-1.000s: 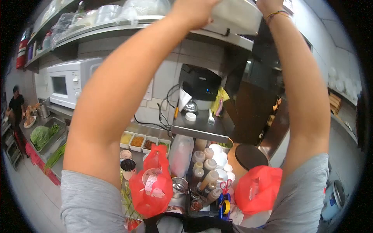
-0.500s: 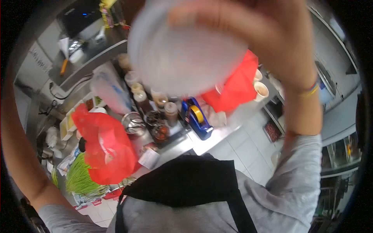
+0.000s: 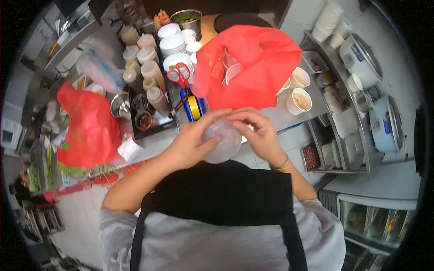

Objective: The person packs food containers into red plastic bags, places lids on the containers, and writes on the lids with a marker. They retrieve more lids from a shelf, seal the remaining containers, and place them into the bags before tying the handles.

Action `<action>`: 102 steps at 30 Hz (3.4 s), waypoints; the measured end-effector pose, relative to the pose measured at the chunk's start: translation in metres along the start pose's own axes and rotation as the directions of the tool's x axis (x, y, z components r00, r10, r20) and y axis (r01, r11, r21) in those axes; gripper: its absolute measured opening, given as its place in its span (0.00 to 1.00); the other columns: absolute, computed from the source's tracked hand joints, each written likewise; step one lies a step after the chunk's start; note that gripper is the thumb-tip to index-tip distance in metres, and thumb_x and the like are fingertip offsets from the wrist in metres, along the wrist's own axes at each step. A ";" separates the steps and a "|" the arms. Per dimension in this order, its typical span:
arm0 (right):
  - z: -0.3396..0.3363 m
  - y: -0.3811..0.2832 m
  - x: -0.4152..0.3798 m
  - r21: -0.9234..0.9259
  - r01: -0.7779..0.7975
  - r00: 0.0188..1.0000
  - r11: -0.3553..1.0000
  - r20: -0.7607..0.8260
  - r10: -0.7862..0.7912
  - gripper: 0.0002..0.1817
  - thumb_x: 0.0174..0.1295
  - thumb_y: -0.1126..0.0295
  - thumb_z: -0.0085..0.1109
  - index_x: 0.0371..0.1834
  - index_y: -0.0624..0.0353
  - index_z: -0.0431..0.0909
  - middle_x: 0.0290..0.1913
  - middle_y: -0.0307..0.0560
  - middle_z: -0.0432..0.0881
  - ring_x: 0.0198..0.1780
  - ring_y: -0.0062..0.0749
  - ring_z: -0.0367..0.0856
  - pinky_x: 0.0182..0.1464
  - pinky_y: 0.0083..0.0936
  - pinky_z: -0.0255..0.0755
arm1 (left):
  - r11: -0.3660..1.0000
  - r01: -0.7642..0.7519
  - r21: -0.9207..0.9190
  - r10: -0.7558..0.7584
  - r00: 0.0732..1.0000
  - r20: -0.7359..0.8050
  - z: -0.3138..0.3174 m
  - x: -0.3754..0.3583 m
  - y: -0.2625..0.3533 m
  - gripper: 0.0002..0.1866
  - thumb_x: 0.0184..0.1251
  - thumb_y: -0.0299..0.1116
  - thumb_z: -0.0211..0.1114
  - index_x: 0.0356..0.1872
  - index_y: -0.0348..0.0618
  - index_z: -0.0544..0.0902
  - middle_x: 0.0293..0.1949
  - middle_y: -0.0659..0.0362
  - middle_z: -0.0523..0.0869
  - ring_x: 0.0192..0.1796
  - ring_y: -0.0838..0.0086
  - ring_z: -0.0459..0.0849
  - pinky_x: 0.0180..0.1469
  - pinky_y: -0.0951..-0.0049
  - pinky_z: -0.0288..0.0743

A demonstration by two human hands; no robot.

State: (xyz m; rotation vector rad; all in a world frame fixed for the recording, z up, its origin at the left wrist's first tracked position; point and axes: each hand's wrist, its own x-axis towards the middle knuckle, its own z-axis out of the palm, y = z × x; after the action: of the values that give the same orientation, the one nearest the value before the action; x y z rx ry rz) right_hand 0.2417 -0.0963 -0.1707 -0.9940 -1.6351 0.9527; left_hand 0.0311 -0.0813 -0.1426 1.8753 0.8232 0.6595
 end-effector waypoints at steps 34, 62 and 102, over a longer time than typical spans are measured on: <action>-0.103 -0.151 0.060 -0.358 0.583 0.807 0.729 0.355 -0.471 0.23 0.48 0.86 0.59 0.50 0.61 0.77 0.44 0.54 0.81 0.47 0.47 0.81 0.50 0.33 0.75 | 0.104 0.171 0.980 0.662 0.723 -0.197 -0.203 -0.039 0.221 0.46 0.44 0.32 0.75 0.70 0.53 0.64 0.72 0.50 0.60 0.72 0.52 0.60 0.72 0.57 0.57; 0.090 -0.484 0.222 -0.804 0.560 0.137 -0.200 0.329 -0.934 0.16 0.59 0.73 0.59 0.51 0.63 0.74 0.42 0.48 0.81 0.36 0.27 0.81 0.39 0.22 0.80 | -0.078 0.452 0.889 0.927 0.362 -0.102 -0.500 -0.053 0.344 0.35 0.31 0.42 0.82 0.48 0.51 0.78 0.47 0.55 0.78 0.56 0.57 0.74 0.58 0.57 0.69; 0.229 -0.508 0.368 -0.550 0.835 0.011 -0.032 0.076 -0.997 0.14 0.61 0.72 0.58 0.48 0.56 0.68 0.34 0.57 0.81 0.39 0.49 0.83 0.42 0.38 0.76 | -0.197 0.500 0.843 0.946 -0.130 0.297 -0.495 -0.075 0.217 0.25 0.40 0.55 0.75 0.41 0.60 0.82 0.43 0.64 0.71 0.50 0.65 0.66 0.55 0.62 0.55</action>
State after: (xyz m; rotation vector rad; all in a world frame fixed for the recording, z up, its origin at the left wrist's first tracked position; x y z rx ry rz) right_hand -0.1411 0.0286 0.3616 0.0060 -1.6906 -0.6702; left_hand -0.3227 0.0613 0.2476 3.0155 1.0535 3.3733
